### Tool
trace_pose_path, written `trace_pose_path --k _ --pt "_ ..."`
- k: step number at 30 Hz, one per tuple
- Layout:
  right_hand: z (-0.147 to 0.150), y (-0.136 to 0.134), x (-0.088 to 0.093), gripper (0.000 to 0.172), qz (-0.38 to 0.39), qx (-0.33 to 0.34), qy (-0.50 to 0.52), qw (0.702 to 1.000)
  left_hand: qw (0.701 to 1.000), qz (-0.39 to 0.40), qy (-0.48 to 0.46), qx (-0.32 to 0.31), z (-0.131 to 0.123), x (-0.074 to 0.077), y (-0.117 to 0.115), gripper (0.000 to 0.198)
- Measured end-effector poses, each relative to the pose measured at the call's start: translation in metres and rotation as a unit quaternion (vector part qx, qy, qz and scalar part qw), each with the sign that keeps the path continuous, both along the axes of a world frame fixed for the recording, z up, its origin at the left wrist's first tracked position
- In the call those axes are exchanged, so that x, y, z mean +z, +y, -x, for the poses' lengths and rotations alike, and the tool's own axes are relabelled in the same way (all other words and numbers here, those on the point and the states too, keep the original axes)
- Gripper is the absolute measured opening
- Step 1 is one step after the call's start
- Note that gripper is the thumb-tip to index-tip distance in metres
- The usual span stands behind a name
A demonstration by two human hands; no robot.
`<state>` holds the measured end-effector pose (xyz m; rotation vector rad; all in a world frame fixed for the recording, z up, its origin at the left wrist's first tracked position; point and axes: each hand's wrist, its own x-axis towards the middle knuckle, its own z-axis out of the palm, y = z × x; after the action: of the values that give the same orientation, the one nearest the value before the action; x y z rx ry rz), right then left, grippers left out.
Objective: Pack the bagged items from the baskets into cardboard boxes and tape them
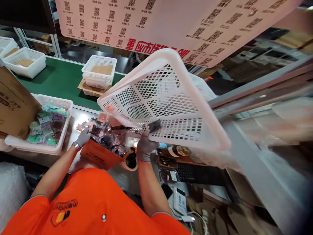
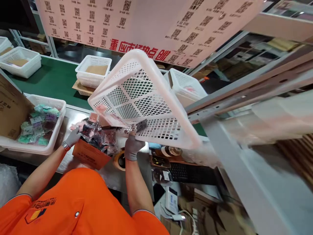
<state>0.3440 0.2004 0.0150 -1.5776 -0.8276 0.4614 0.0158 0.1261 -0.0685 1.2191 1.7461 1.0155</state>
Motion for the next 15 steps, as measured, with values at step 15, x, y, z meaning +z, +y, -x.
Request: trace_pose_path --k 15 --pt "-0.009 -0.051 0.001 0.071 -0.030 0.022 -0.012 0.999 0.986 -0.109 0.122 -0.034 0.004 0.001 -0.050 0.024"
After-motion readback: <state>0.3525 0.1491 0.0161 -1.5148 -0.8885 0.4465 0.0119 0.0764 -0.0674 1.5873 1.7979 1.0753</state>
